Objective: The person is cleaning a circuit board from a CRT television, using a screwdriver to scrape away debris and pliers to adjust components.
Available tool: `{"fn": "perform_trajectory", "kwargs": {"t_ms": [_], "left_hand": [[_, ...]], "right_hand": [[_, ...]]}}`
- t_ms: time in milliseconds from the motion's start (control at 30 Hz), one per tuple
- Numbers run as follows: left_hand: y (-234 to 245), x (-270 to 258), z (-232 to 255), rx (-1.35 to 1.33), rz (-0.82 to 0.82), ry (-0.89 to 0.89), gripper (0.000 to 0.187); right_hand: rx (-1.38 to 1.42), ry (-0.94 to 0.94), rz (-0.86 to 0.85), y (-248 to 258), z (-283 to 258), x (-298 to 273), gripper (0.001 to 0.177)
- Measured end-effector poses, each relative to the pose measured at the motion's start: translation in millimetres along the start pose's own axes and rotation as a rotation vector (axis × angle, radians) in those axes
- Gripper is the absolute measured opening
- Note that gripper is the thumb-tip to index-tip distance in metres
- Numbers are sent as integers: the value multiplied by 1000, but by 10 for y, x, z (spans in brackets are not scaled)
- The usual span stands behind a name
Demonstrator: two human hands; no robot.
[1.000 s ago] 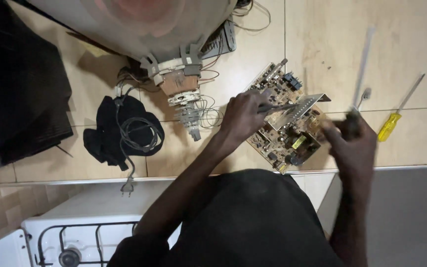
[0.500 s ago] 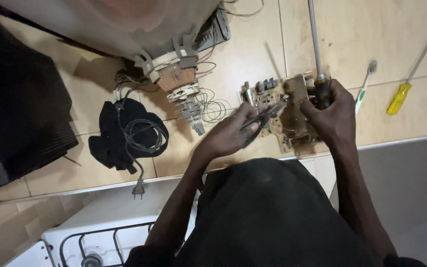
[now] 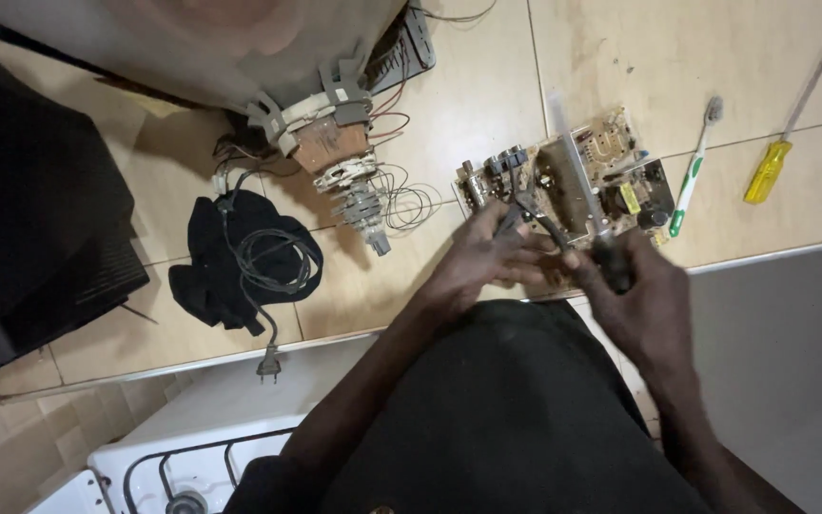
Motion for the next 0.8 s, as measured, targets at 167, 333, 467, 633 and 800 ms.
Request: {"fn": "perform_trajectory", "kwargs": {"t_ms": [167, 333, 467, 633, 800], "left_hand": [[-179, 160, -322, -120, -34, 0, 35], [-204, 217, -407, 55, -10, 48, 70], [-297, 254, -346, -5, -55, 40, 62], [-254, 50, 182, 26, -260, 168, 79], [-218, 276, 10, -24, -352, 169, 71]], "right_hand": [[108, 110, 113, -176, 173, 41, 44], [305, 161, 196, -169, 40, 17, 33], [226, 222, 251, -261, -22, 36, 32], [121, 64, 216, -249, -387, -21, 26], [72, 243, 226, -227, -562, -3, 43]]}}
Point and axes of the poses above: each hand's wrist, its own x-axis towards the middle knuckle, its own y-axis out of the back of the hand, z = x × y, the point moved 1 cm from there along x, towards the middle knuckle, and after that the axes turned 13 degrees about x, right-handed, at the moved point
